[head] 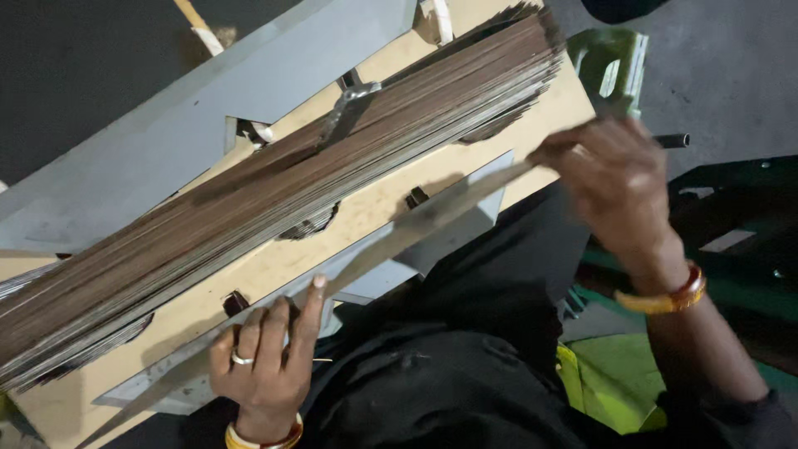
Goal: The person squares a large bundle of thin wooden strips resting on a wooden jig, pressing and tapping the ends to line them up. They use a flat metal blade to even the edges of the stack, reposition the bundle, and repeat the alignment on the other side.
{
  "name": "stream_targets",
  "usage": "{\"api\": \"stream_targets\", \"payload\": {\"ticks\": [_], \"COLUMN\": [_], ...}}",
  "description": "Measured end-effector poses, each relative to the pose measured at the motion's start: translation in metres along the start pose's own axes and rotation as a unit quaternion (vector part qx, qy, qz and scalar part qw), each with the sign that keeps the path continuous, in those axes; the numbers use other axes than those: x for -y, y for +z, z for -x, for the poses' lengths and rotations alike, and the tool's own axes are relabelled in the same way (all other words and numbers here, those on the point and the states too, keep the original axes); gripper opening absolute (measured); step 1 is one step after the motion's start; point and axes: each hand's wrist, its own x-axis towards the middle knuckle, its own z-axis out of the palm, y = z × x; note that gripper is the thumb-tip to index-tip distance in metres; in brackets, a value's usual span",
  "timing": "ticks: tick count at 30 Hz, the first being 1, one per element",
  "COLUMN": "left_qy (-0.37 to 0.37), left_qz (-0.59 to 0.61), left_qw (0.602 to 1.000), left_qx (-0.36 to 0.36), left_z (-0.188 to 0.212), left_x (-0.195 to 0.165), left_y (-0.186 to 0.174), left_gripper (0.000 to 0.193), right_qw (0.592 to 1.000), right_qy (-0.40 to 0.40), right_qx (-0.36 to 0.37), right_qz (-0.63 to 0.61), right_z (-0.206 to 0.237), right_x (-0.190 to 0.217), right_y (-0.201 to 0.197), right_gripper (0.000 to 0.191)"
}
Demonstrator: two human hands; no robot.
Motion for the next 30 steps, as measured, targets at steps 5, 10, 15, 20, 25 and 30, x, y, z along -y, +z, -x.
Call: {"api": "stream_targets", "payload": {"ticks": [5,10,15,20,25,30], "left_qy": [-0.012,-0.044,-0.056,-0.058,-0.041,-0.036], "left_qz": [-0.056,-0.117,-0.098,-0.060,-0.075,-0.102], "left_qw": [0.997,0.992,0.992,0.993,0.995,0.993], "left_qx": [-0.054,-0.023,-0.056,-0.080,-0.046,-0.055], "left_z": [-0.037,-0.067,-0.060,-0.046,-0.060,-0.067], "left_x": [-0.002,-0.006,-0.020,-0.028,-0.043,-0.039], "left_y": [0.009,0.006,0.027,0.018,-0.020,-0.024], "left_gripper": [0.029,0.027,0.030,0.028,0.027,0.030], "right_qw": [0.994,0.990,0.986,0.984,0.980,0.979], "right_qy": [-0.009,-0.022,-0.041,-0.038,-0.026,0.010], "right_qx": [-0.112,-0.140,-0.163,-0.174,-0.198,-0.203], "right_qz": [0.002,-0.013,-0.013,-0.007,0.012,-0.015], "right_z": [-0.036,-0.048,-0.043,-0.043,-0.042,-0.043], "right_x": [-0.026,-0.025,-0.031,-0.040,-0.033,-0.033], "right_y": [0.009,0.009,0.013,0.019,0.023,0.022], "right_gripper": [0.009,0.005,0.008,0.009,0.008,0.007]}}
